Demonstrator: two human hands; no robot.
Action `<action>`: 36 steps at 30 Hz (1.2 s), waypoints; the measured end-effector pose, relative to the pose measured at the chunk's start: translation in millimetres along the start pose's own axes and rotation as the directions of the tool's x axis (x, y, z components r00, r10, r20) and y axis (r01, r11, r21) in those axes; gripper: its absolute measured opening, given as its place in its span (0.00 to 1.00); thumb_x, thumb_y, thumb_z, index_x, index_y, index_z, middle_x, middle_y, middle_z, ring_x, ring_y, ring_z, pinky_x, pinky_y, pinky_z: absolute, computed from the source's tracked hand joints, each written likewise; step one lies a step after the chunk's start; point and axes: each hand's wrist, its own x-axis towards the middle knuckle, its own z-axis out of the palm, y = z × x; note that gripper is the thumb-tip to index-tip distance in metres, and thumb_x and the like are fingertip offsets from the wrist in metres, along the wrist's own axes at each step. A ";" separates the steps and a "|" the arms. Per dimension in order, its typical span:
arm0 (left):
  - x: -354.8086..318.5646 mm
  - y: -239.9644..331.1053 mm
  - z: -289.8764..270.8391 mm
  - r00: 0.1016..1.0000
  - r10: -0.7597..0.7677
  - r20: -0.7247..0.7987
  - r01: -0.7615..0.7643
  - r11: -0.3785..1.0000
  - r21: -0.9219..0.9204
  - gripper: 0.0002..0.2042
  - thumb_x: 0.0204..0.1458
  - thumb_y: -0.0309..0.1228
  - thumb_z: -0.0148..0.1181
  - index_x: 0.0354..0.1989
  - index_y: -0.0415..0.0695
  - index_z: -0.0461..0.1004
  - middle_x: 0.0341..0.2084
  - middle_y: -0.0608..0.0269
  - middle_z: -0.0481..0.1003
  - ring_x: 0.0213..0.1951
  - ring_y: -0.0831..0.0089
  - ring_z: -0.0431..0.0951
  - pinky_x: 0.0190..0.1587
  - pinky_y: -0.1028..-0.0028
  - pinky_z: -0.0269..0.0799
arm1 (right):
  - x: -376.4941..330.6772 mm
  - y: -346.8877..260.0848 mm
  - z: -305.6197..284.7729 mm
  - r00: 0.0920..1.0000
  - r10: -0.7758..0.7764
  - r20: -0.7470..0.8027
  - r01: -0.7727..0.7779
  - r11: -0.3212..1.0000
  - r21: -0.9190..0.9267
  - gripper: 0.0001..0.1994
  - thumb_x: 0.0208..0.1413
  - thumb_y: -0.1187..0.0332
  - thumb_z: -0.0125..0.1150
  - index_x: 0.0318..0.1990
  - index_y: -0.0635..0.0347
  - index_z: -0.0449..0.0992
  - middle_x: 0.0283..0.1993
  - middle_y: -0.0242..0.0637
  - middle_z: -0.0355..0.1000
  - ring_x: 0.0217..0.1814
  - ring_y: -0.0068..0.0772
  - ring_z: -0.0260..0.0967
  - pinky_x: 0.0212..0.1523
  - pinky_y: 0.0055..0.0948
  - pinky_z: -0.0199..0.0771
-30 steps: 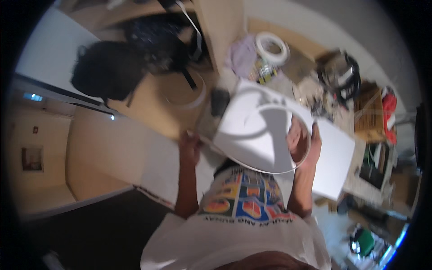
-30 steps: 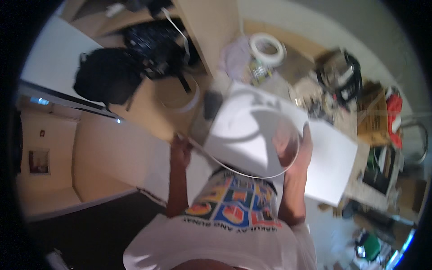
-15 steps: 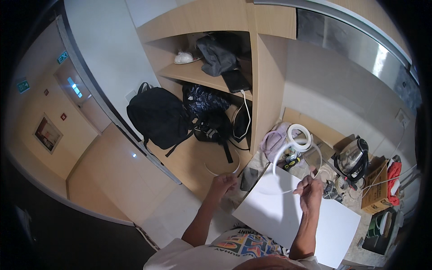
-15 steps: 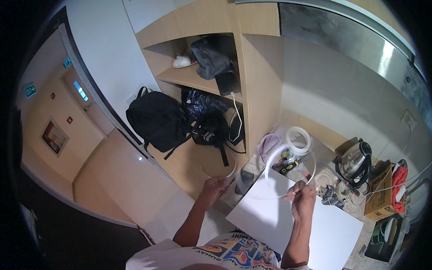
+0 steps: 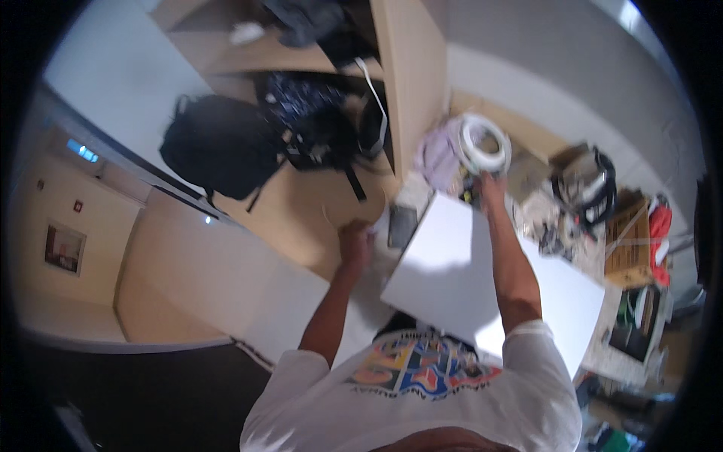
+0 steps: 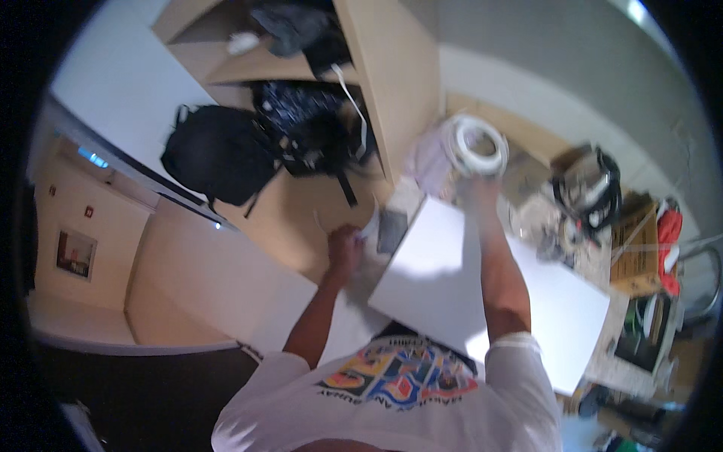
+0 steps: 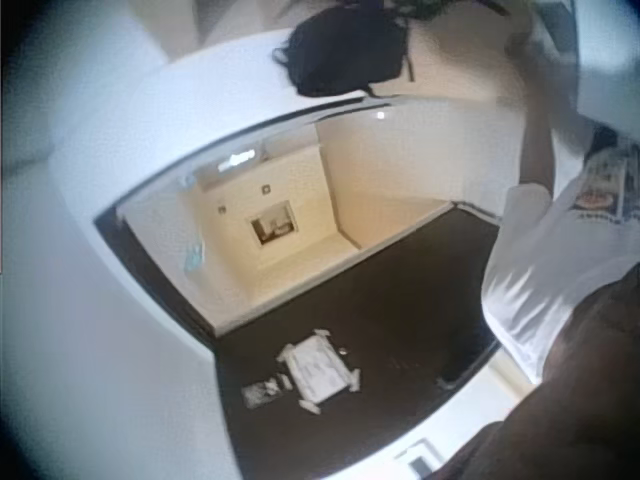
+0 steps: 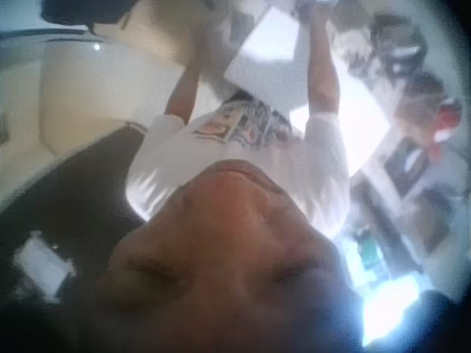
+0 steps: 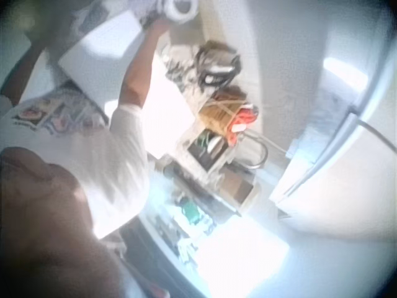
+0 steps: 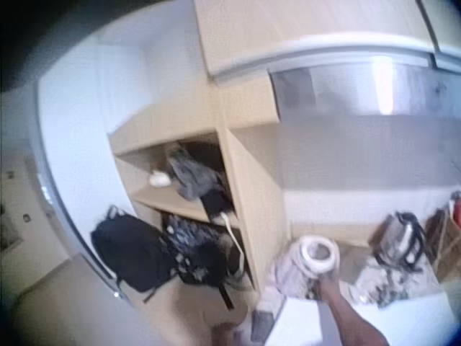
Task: The person applies adhesive to a white panel and a strip of edge banding, then fits the panel into a cabinet shelf. The person also uses a brush to apply adhesive to the panel's edge and wipes the surface with a cloth.
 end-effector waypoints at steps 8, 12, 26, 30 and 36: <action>-28.9 91.1 -113.4 0.993 -0.115 0.017 0.107 0.852 -0.512 0.08 0.59 0.27 0.62 0.43 0.36 0.79 0.29 0.57 0.79 0.33 0.68 0.77 0.39 0.71 0.71 | -109.3 -63.9 -44.4 0.969 0.052 0.240 -0.003 0.979 -0.202 0.27 0.63 0.54 0.63 0.62 0.65 0.72 0.54 0.45 0.76 0.54 0.34 0.73 0.52 0.30 0.73; -68.0 185.1 -127.3 0.960 0.073 0.271 0.139 0.717 -0.684 0.08 0.60 0.24 0.61 0.45 0.36 0.79 0.29 0.61 0.81 0.34 0.77 0.80 0.39 0.76 0.75 | -218.2 -118.1 -78.4 0.724 -0.077 0.686 -0.077 0.979 0.190 0.22 0.63 0.60 0.64 0.60 0.60 0.73 0.58 0.39 0.73 0.57 0.31 0.72 0.56 0.33 0.75; -230.4 464.0 -81.1 0.371 0.628 0.684 0.367 0.577 -0.729 0.08 0.62 0.30 0.60 0.38 0.36 0.79 0.24 0.67 0.78 0.27 0.82 0.75 0.33 0.79 0.72 | -451.8 -218.1 -441.2 0.949 0.041 -0.312 0.099 0.903 0.419 0.17 0.67 0.60 0.57 0.41 0.69 0.81 0.29 0.32 0.75 0.25 0.21 0.70 0.28 0.23 0.71; -267.4 533.9 -66.5 0.249 0.758 0.603 0.459 0.456 -0.763 0.10 0.64 0.31 0.57 0.39 0.36 0.79 0.25 0.64 0.78 0.26 0.81 0.75 0.32 0.79 0.72 | -516.2 -196.4 -426.8 0.959 0.085 -0.269 -0.044 0.987 0.154 0.10 0.63 0.68 0.60 0.39 0.68 0.79 0.31 0.37 0.76 0.23 0.20 0.71 0.23 0.20 0.71; -317.9 574.8 -54.4 -0.258 0.712 0.653 0.805 0.533 -0.263 0.17 0.68 0.38 0.51 0.35 0.36 0.77 0.23 0.62 0.76 0.22 0.80 0.73 0.24 0.81 0.70 | -562.1 -173.6 -455.4 0.899 0.252 -0.359 -0.101 0.916 0.389 0.15 0.66 0.61 0.59 0.42 0.67 0.81 0.24 0.31 0.75 0.17 0.16 0.65 0.18 0.18 0.65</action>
